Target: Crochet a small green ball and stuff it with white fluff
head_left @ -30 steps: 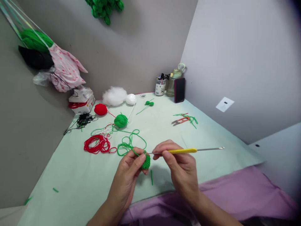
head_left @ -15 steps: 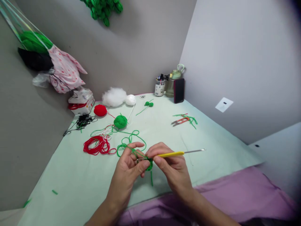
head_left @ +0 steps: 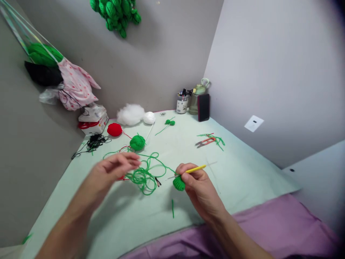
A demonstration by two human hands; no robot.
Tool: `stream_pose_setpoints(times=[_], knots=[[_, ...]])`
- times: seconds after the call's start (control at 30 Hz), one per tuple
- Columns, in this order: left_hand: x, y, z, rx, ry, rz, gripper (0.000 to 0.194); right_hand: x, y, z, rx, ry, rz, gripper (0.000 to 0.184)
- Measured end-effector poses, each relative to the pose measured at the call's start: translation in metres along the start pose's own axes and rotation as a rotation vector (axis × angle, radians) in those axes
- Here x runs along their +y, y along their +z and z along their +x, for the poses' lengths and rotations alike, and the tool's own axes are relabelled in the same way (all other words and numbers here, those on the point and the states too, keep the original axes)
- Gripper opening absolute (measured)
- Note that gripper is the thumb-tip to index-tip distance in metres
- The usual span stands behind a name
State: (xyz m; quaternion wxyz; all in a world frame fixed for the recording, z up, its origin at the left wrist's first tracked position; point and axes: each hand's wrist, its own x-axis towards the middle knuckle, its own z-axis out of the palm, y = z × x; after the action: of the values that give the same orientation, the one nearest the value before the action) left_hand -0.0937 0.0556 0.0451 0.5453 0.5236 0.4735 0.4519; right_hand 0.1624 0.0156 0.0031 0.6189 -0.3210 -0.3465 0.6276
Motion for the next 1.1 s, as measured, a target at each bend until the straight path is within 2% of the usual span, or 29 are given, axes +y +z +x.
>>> stream_pose_setpoints(times=[0.07, 0.13, 0.2, 0.23, 0.27, 0.3, 0.37, 0.43, 0.47, 0.5, 0.53, 0.63, 0.7, 0.73, 0.8, 0.87, 0.9, 0.93, 0.97, 1.1], knots=[[0.011, -0.026, 0.012, 0.148, 0.025, 0.068, 0.032, -0.003, 0.002, 0.0, -0.004, 0.021, 0.017, 0.023], [0.019, -0.035, 0.02, 0.234, 0.026, 0.334, 0.032, -0.004, 0.006, -0.001, -0.031, 0.041, 0.019, 0.024], [0.019, -0.021, 0.02, 0.297, 0.127, 0.509, 0.031, -0.003, 0.009, -0.001, -0.062, 0.048, 0.006, 0.024], [0.016, -0.007, 0.018, 0.28, 0.145, 0.496, 0.039, -0.002, 0.01, -0.001, -0.073, 0.043, -0.01, 0.024], [0.01, 0.009, 0.015, 0.224, 0.158, 0.452, 0.047, -0.002, 0.011, -0.002, -0.082, 0.03, -0.027, 0.024], [0.005, 0.026, 0.011, 0.124, 0.177, 0.29, 0.054, -0.001, 0.012, -0.003, -0.091, 0.017, -0.044, 0.023], [-0.006, 0.055, 0.003, -0.211, 0.088, -0.022, 0.062, -0.002, 0.012, -0.005, -0.118, 0.001, -0.061, 0.023], [-0.011, 0.069, -0.004, -0.479, -0.085, -0.272, 0.066, -0.003, 0.01, -0.007, -0.14, 0.005, -0.058, 0.022], [-0.009, 0.071, -0.008, -0.551, -0.162, -0.406, 0.066, -0.004, 0.01, -0.008, -0.144, 0.01, -0.051, 0.023], [-0.005, 0.071, -0.011, -0.559, -0.192, -0.536, 0.064, -0.004, 0.009, -0.009, -0.145, 0.016, -0.041, 0.023], [0.001, 0.068, -0.014, -0.488, -0.162, -0.663, 0.059, -0.004, 0.008, -0.009, -0.144, 0.024, -0.029, 0.022], [0.021, 0.063, -0.019, -0.056, 0.1, -0.882, 0.04, 0.0, 0.008, -0.007, -0.137, 0.054, 0.012, 0.018], [0.026, 0.064, -0.022, 0.122, 0.28, -0.82, 0.052, 0.005, 0.008, -0.005, -0.125, 0.061, 0.034, 0.016], [0.024, 0.066, -0.023, 0.149, 0.359, -0.697, 0.061, 0.006, 0.008, -0.004, -0.113, 0.055, 0.042, 0.016], [0.013, 0.071, -0.025, 0.162, 0.512, -0.279, 0.066, 0.008, 0.008, -0.003, -0.079, 0.021, 0.048, 0.016], [-0.002, 0.076, -0.028, 0.094, 0.564, 0.132, 0.051, 0.008, 0.007, -0.003, -0.042, -0.029, 0.029, 0.018], [-0.01, 0.078, -0.029, 0.058, 0.549, 0.238, 0.036, 0.007, 0.006, -0.003, -0.028, -0.055, 0.007, 0.018], [-0.016, 0.081, -0.03, 0.036, 0.509, 0.274, 0.019, 0.007, 0.006, -0.003, -0.019, -0.083, -0.023, 0.018], [-0.022, 0.084, -0.032, 0.017, 0.445, 0.253, 0.012, 0.007, 0.006, -0.004, -0.016, -0.113, -0.059, 0.017], [-0.034, 0.093, -0.038, -0.033, 0.102, -0.058, 0.029, 0.007, 0.007, -0.006, -0.061, -0.227, -0.191, 0.01]])
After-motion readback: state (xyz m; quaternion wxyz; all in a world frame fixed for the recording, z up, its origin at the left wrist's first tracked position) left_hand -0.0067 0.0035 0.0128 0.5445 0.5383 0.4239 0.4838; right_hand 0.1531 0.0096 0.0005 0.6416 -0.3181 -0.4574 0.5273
